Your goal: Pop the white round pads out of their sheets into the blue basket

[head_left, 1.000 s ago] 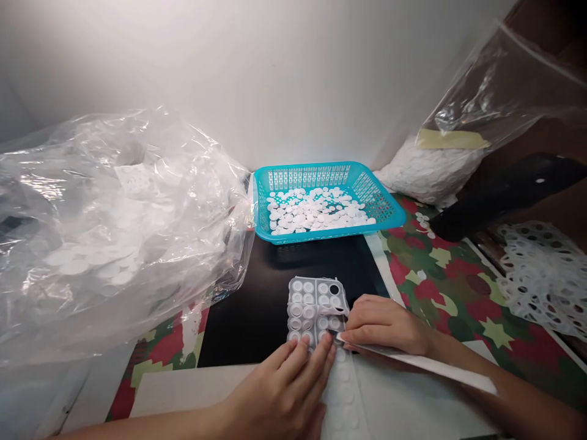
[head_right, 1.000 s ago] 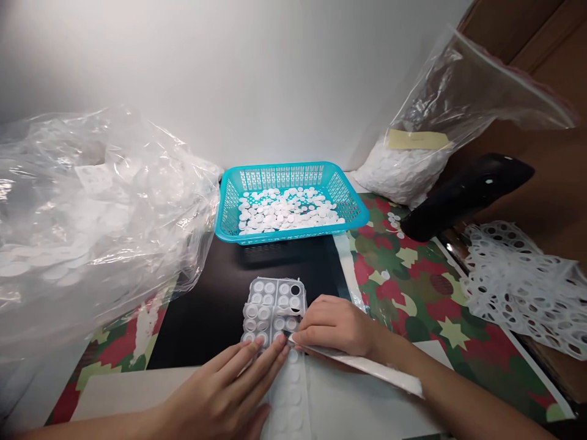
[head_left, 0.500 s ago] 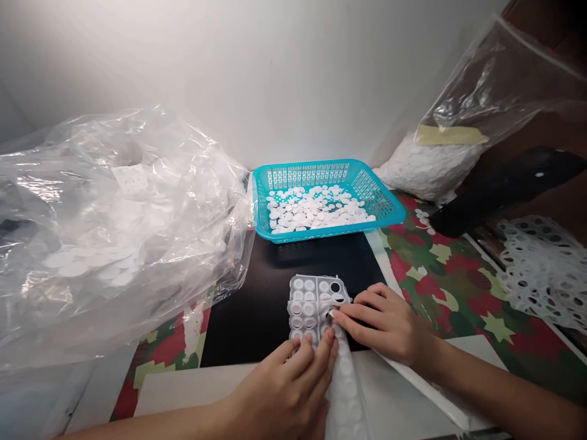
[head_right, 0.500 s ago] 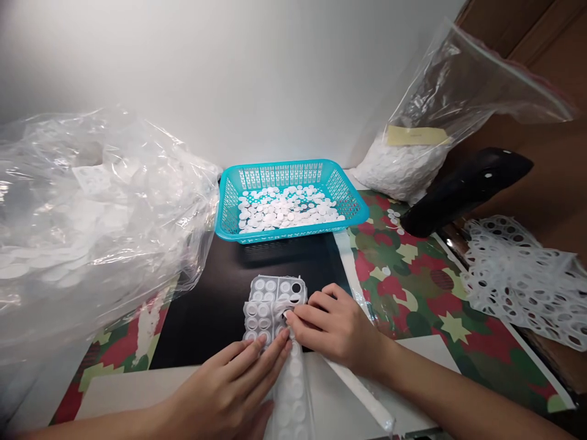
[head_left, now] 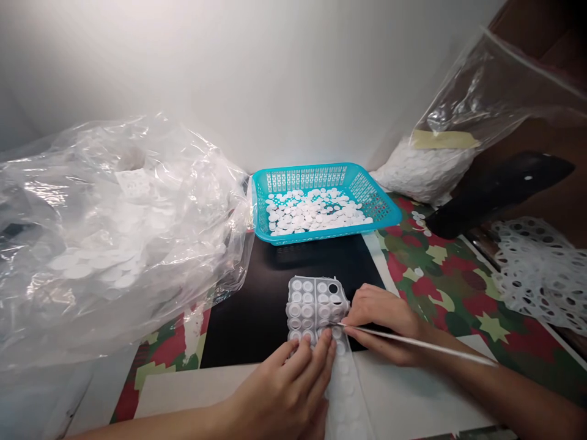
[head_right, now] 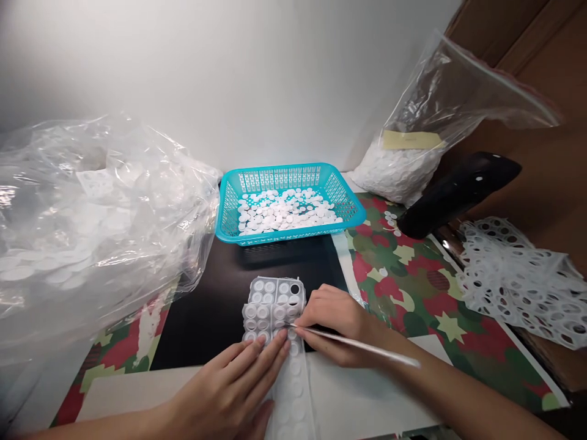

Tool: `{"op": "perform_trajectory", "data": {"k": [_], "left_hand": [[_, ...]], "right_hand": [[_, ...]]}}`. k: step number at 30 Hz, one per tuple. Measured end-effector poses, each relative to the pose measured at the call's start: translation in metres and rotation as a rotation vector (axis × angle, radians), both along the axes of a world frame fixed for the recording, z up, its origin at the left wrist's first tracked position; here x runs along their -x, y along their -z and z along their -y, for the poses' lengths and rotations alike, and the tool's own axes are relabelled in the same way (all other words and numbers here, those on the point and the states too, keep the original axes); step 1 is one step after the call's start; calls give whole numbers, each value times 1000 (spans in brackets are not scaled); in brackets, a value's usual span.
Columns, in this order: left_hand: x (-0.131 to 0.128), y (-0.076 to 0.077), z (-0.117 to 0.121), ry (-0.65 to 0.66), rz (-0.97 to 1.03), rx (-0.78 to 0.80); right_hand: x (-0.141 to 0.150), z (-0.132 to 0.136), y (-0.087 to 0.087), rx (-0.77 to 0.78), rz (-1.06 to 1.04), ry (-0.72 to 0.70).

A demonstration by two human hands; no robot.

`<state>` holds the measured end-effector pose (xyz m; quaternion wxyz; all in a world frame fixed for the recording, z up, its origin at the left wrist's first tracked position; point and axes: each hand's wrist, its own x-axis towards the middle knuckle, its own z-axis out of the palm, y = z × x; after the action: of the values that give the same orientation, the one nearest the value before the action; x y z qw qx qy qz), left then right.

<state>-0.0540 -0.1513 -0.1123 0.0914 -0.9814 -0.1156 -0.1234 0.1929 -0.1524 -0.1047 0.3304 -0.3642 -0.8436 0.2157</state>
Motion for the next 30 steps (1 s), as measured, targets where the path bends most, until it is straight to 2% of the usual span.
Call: {"op": "perform_trajectory", "data": {"k": [4,10,13,21,26,30], "left_hand": [[1,-1,0,-6,-8,-6],[0,0,0,-12,-5,-4],[0,1,0,-9,-4,-7],[1,1,2,-12,2,-16],[0,0,2,-7,2,-10],[-1,-1,1,7,-8,-16]], "right_hand": [[-2,1,-2,28,1,-22],[1,-3,4,-145,80,-82],[1,-4,7,-172,95,-96],[5,-4,12,-86,-69,-69],[5,-2,20,3,-96,-19],[7,-1,15,22,-87,7]]}}
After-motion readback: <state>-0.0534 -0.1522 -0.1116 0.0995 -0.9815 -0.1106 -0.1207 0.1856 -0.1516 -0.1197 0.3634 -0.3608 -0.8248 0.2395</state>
